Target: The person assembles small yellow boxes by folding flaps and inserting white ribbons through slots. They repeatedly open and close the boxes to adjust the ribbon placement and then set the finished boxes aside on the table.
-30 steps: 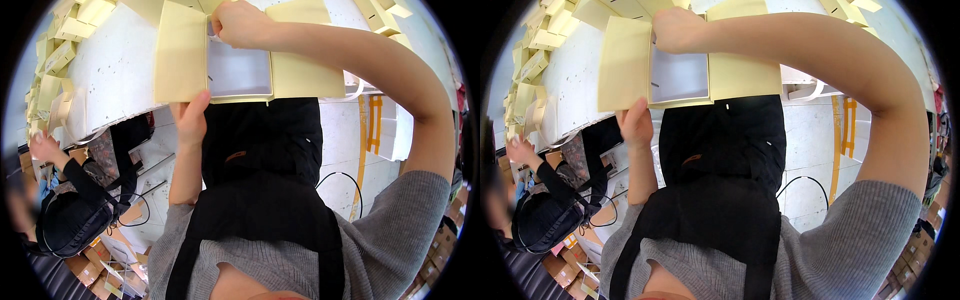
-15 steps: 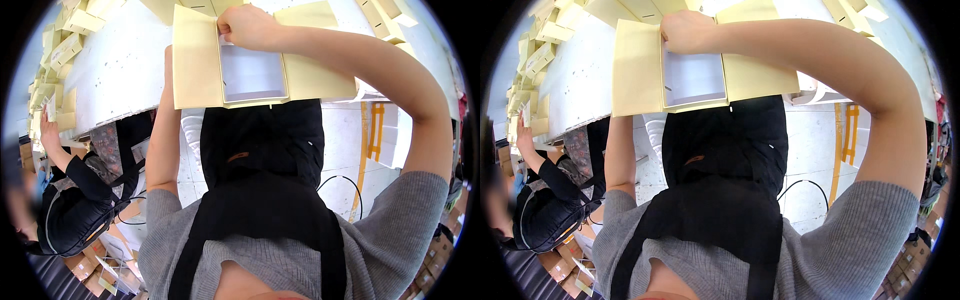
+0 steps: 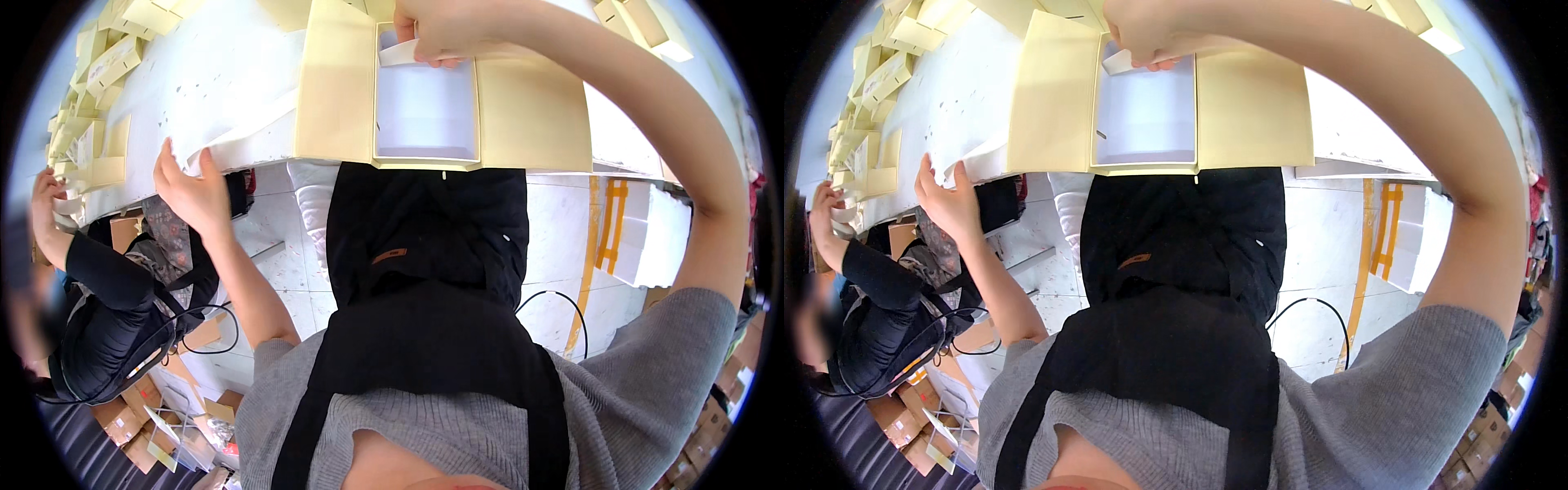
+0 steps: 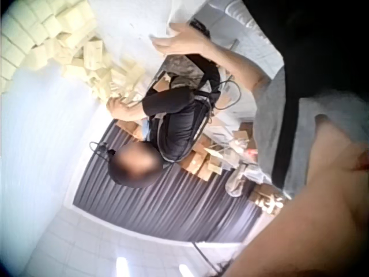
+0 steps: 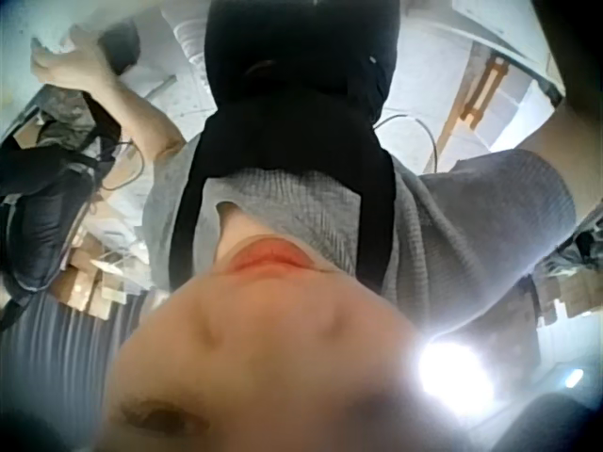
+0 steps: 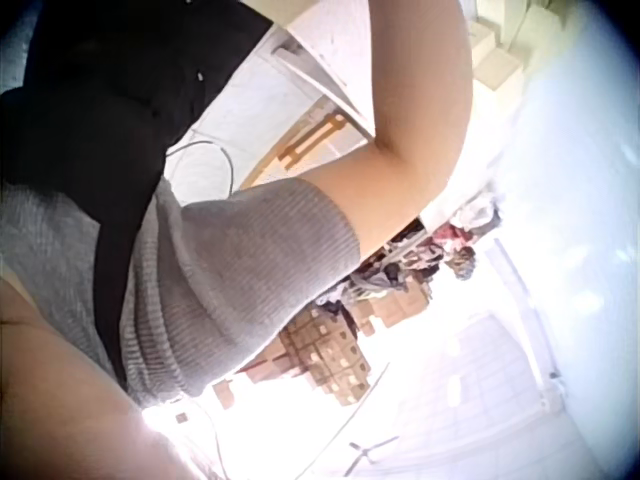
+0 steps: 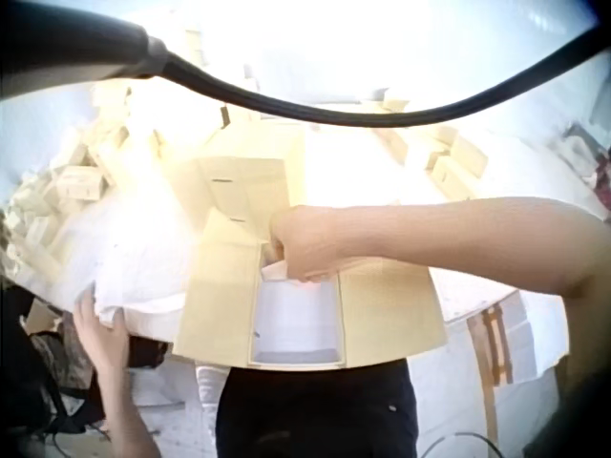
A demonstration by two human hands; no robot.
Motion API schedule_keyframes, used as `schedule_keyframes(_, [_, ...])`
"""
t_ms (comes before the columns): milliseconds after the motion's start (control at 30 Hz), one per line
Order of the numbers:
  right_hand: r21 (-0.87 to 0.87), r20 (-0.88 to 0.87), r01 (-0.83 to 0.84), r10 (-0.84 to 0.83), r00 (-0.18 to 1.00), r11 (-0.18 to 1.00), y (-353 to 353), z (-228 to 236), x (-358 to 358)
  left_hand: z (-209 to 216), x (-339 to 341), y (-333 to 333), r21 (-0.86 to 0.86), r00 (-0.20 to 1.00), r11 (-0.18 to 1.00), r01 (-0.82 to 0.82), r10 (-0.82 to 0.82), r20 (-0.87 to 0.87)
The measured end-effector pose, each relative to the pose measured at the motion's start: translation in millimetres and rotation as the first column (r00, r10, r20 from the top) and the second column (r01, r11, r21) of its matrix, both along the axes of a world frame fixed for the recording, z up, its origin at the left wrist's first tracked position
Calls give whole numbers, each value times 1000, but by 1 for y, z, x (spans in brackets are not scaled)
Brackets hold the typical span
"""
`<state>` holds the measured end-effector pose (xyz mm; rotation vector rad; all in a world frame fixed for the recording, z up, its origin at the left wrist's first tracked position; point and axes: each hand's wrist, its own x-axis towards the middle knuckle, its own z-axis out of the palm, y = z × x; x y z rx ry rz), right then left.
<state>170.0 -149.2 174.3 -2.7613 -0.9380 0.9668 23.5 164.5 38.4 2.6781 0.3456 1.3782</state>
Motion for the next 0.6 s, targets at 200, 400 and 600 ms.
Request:
schedule_keyframes(200, [181,310,-117,56,949,976,-23,46,-39,21,-45,-141,70,577,589,805,-805,135])
schedule_keyframes(400, [182,-740,542,-249,625,820,-25,53,-8,46,-42,-183,-424,574,482,767,-811,117])
schedule_keyframes(600, [319,-873,728,-112,476,607,-21,19,-40,51,-32,-218,-729,609,21,684,-567,555])
